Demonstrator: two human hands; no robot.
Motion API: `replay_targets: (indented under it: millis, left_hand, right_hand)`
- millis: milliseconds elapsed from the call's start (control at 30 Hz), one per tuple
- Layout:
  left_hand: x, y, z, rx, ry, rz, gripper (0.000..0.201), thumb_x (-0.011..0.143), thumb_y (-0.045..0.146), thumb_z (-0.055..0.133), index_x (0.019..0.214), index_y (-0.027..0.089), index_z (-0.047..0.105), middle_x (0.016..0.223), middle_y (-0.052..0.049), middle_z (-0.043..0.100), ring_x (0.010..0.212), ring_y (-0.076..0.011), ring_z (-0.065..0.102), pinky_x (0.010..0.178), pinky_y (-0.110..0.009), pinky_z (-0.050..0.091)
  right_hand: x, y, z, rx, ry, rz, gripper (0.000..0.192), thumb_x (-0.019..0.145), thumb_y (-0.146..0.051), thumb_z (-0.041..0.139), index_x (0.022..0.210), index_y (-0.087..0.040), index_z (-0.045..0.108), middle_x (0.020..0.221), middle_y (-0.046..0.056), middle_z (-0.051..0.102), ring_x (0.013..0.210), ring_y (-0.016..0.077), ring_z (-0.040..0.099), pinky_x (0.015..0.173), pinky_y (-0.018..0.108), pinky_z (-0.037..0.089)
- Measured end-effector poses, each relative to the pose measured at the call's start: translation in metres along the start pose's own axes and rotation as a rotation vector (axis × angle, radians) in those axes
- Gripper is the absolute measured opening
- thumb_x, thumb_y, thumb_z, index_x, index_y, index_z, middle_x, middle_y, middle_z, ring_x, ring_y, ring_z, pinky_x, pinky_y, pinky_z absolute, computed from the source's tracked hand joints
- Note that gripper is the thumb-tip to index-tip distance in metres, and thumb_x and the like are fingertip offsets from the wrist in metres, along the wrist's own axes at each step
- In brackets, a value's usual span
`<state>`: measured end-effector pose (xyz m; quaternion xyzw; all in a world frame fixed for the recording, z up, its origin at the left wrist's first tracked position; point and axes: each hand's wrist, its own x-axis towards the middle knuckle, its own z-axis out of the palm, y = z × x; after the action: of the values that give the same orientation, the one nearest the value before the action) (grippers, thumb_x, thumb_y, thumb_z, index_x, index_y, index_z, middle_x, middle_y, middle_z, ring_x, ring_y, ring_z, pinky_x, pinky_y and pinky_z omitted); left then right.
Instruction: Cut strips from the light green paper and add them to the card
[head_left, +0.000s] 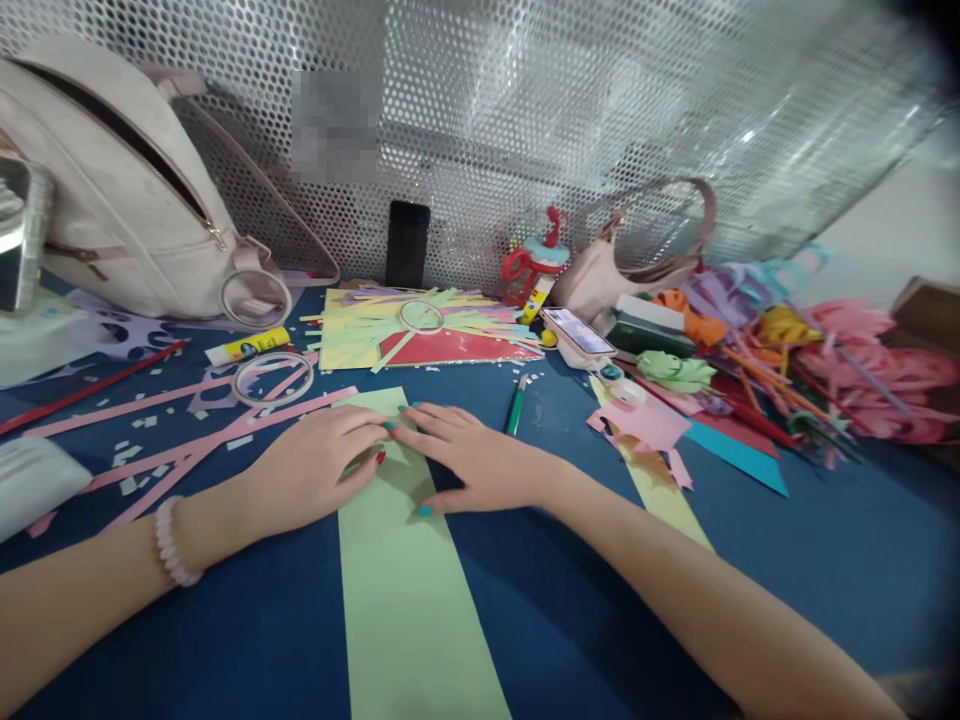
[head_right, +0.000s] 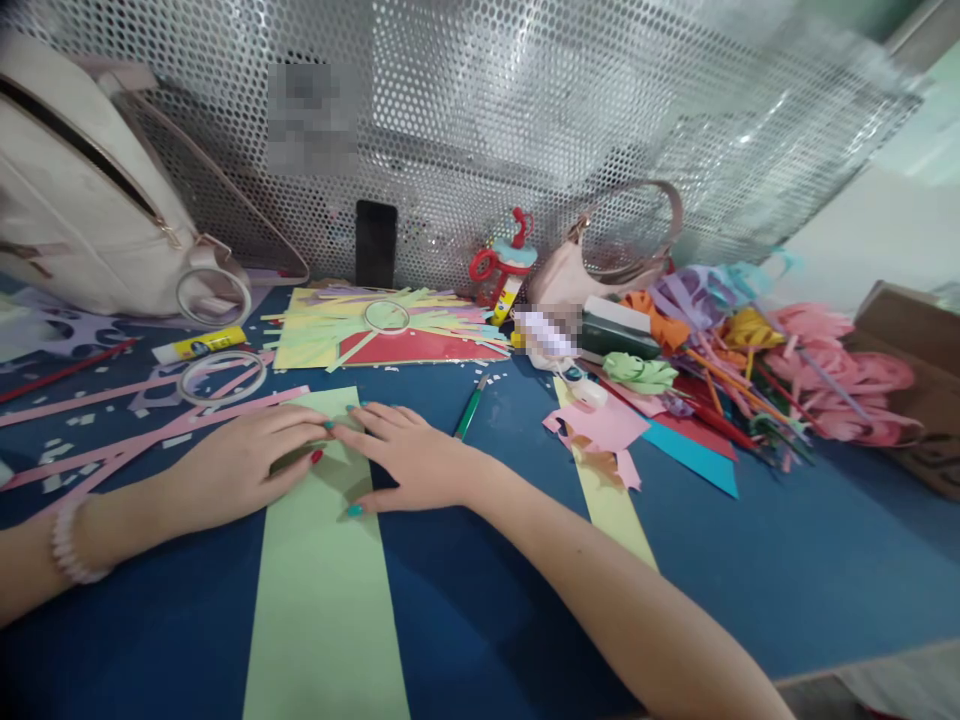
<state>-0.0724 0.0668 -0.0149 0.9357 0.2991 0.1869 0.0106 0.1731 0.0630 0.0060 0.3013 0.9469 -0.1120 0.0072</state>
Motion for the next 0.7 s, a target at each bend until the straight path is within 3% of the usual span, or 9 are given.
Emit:
replay_targets:
  millis: [100,300,467,700]
  left_hand:
    - [-0.001,0.0,-0.001,-0.003,0.024,-0.02,0.031,0.096,0.027,0.036,0.105,0.014,0.063,0.113,-0.011,0.065,0.105,-0.0253,0.059,0.091,-0.039,0.047]
    - [0.0,-0.002,-0.002,-0.02,0.02,-0.053,0.026,0.094,0.025,0.038,0.098,0.015,0.061,0.109,-0.009,0.066,0.102,-0.0247,0.06,0.086,-0.037,0.049]
    - [0.0,-0.003,-0.001,0.025,0.049,-0.074,0.028,0.094,0.027,0.038,0.104,0.013,0.061,0.11,-0.01,0.066,0.105,-0.0253,0.06,0.093,-0.04,0.047]
    - [0.001,-0.005,0.0,0.028,0.06,-0.105,0.031,0.093,0.028,0.037,0.105,0.012,0.061,0.111,-0.012,0.065,0.11,-0.0262,0.058,0.097,-0.042,0.045]
  right_hand:
    - [0.003,-0.004,0.005,0.023,-0.026,0.004,0.089,0.086,-0.062,0.048,0.152,-0.013,0.014,0.155,0.017,0.022,0.143,0.0299,0.015,0.114,0.051,0.015]
    - [0.002,-0.006,0.005,-0.049,0.053,0.009,0.083,0.086,-0.059,0.052,0.15,-0.015,0.022,0.148,0.017,0.037,0.138,0.0287,0.03,0.111,0.05,0.023]
    - [0.002,-0.012,0.005,-0.076,0.1,0.013,0.083,0.086,-0.054,0.056,0.15,-0.015,0.021,0.141,0.018,0.046,0.133,0.0268,0.038,0.108,0.048,0.028]
    - [0.001,-0.016,0.005,-0.036,0.191,-0.004,0.069,0.084,-0.044,0.064,0.142,-0.015,0.038,0.122,0.014,0.062,0.11,0.0236,0.058,0.099,0.042,0.039]
